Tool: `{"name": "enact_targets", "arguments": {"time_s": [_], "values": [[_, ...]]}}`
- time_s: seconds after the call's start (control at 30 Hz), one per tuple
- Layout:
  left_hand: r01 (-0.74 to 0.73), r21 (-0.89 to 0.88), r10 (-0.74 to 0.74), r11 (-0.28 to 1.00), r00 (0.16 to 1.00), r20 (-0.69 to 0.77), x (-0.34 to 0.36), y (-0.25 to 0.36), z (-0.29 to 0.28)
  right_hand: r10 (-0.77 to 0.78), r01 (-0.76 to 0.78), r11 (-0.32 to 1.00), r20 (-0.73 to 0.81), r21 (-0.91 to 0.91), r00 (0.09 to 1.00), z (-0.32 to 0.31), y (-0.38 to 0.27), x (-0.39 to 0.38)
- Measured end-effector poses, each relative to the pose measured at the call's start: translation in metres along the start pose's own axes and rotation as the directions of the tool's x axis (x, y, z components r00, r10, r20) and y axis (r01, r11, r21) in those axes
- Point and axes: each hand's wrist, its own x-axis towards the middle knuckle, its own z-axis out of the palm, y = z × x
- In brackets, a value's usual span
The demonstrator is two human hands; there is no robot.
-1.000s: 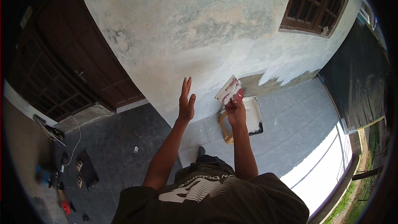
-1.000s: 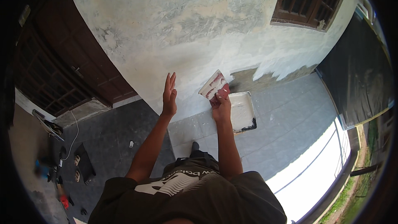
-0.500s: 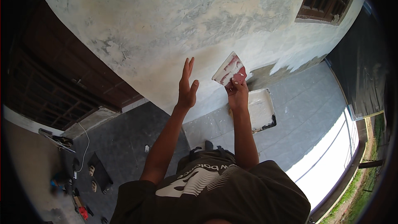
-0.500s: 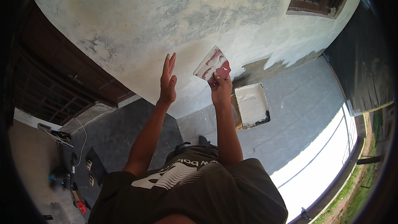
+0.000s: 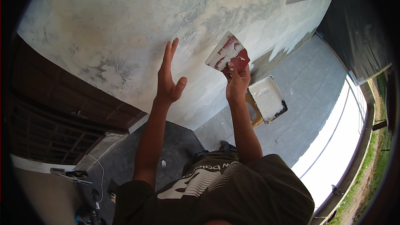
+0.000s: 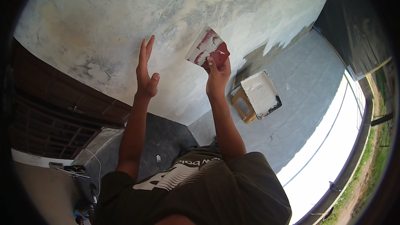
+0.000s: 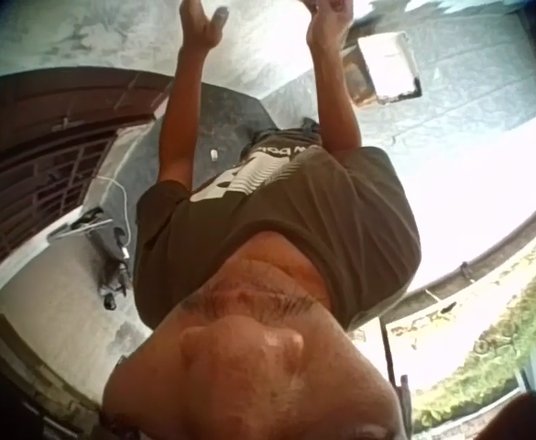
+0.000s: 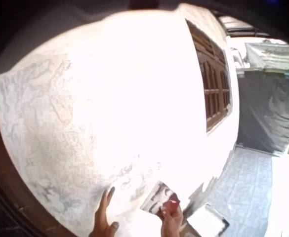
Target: Applying wall putty to a wall using a putty knife.
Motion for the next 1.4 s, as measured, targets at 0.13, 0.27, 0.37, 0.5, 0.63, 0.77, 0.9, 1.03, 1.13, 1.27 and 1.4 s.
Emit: {"name": "enact_targets", "arguments": {"time_s": [0.13,0.27,0.37,0.5,0.63,0.77,0.9,1.03,1.13,1.27,1.4], "values": [[-0.212,0.074,0.208,0.974,0.976,0.065,0.022,-0.007,-0.044,-0.339,0.329,0.921,-0.017,-0.209,0.941,0.045,0.011,0.003],[-0.384,0.078,0.376,0.920,0.921,0.105,0.037,-0.015,-0.078,-0.622,0.528,0.681,-0.019,-0.508,0.783,0.092,0.041,0.003],[-0.503,0.130,0.483,0.855,0.861,0.159,0.048,-0.019,-0.091,-0.676,0.608,0.471,0.182,-0.638,0.714,0.115,0.054,0.000],[-0.548,0.113,0.547,0.829,0.836,0.044,0.059,-0.026,-0.104,-0.694,0.664,0.278,0.333,-0.694,0.639,0.146,0.096,-0.033],[-0.564,0.076,0.560,0.822,0.826,0.061,0.056,-0.029,-0.110,-0.644,0.678,0.292,0.385,-0.675,0.661,0.137,0.142,-0.106],[-0.565,0.054,0.559,0.823,0.824,0.093,0.054,-0.030,-0.111,-0.497,0.431,0.619,0.098,-0.656,0.862,0.112,0.125,-0.124],[-0.554,0.064,0.542,0.830,0.828,0.142,0.053,-0.024,-0.114,-0.604,0.371,0.609,-0.106,-0.701,0.790,0.127,0.070,-0.046],[-0.555,0.009,0.548,0.832,0.824,0.142,0.054,-0.023,-0.103,-0.757,0.643,0.398,0.162,-0.655,0.633,0.142,0.071,0.011],[-0.547,0.033,0.538,0.837,0.832,0.138,0.053,-0.031,-0.110,-0.759,0.686,0.234,0.311,-0.689,0.571,0.168,0.116,-0.039],[-0.537,0.029,0.531,0.843,0.839,0.116,0.053,-0.029,-0.115,-0.532,0.625,0.499,0.357,-0.600,0.768,0.133,0.129,-0.138],[-0.544,0.015,0.539,0.839,0.834,0.119,0.054,-0.028,-0.108,-0.295,0.244,0.898,-0.090,-0.366,0.951,0.091,0.118,-0.144]]}}
